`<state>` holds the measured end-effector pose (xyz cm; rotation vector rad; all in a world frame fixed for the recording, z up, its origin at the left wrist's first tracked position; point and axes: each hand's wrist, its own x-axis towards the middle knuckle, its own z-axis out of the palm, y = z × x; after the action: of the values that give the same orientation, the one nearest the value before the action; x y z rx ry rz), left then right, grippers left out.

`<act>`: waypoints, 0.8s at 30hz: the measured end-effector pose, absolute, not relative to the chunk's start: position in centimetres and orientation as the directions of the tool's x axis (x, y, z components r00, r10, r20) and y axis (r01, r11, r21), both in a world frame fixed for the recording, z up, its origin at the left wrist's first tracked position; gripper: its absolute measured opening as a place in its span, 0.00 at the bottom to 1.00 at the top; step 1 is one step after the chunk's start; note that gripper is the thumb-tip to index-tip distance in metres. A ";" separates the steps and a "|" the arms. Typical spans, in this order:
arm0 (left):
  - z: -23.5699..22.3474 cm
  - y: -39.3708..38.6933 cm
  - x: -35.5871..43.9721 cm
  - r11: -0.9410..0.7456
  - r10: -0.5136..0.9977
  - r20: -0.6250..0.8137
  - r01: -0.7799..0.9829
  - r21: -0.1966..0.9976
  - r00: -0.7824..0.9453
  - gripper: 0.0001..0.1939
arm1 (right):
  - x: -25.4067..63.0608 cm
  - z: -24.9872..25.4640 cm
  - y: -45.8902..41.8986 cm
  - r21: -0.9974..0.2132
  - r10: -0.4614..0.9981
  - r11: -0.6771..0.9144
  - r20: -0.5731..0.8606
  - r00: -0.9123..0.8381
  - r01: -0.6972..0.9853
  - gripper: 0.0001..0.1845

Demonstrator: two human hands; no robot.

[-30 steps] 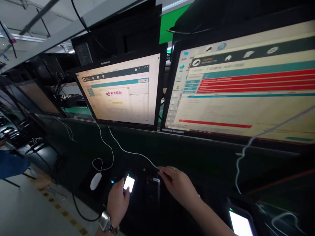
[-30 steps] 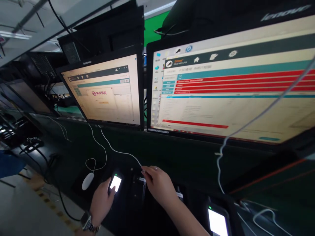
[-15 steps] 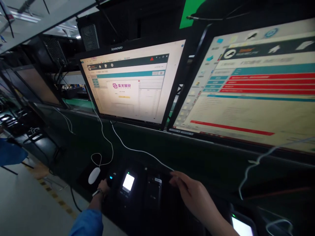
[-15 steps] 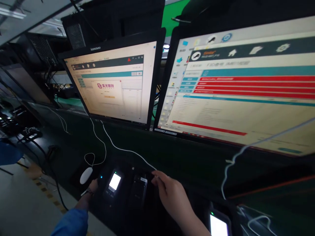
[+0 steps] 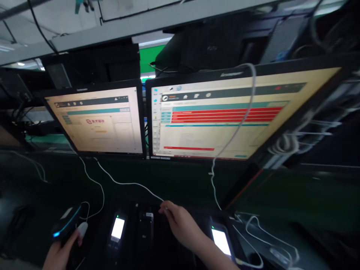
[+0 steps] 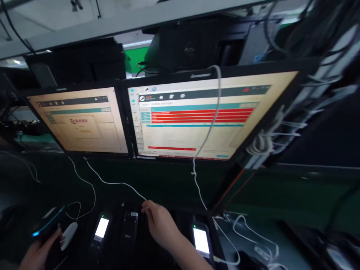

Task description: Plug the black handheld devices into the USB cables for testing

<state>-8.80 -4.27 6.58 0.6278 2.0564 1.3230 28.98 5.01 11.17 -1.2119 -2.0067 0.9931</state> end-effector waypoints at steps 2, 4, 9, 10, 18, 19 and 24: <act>10.2 -5.3 -5.3 0.295 0.667 -0.384 -0.247 0.923 -0.639 0.32 | 29.1 11.7 5.0 -0.840 0.904 0.308 0.112 -0.413 0.447 0.16; 12.3 -5.8 -1.2 0.313 0.703 -0.464 -0.351 0.882 -0.539 0.38 | 29.2 12.2 5.1 -0.851 0.897 0.303 0.102 -0.430 0.430 0.17; 11.5 -6.1 6.9 0.413 0.819 -0.459 -0.202 0.888 -0.345 0.35 | 30.0 13.0 4.8 -0.881 0.858 0.304 0.088 -0.506 0.363 0.21; 11.0 -6.1 7.8 0.424 0.826 -0.459 -0.176 0.888 -0.328 0.37 | 30.3 13.2 4.5 -0.880 0.851 0.316 0.096 -0.516 0.356 0.21; 9.7 -7.1 11.6 0.425 0.841 -0.424 -0.075 0.902 -0.336 0.40 | 32.6 13.2 3.1 -0.901 0.798 0.364 0.170 -0.579 0.237 0.22; 9.9 -7.2 11.8 0.431 0.832 -0.427 -0.072 0.899 -0.353 0.40 | 32.8 13.1 3.2 -0.905 0.796 0.361 0.174 -0.579 0.225 0.22; 10.7 -7.2 12.2 0.443 0.807 -0.409 -0.020 0.896 -0.425 0.37 | 33.0 12.6 3.8 -0.903 0.774 0.373 0.178 -0.607 0.212 0.23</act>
<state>12.24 -7.25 10.72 0.6782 1.7584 1.1073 33.02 3.76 12.65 -0.8474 -2.0371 1.2153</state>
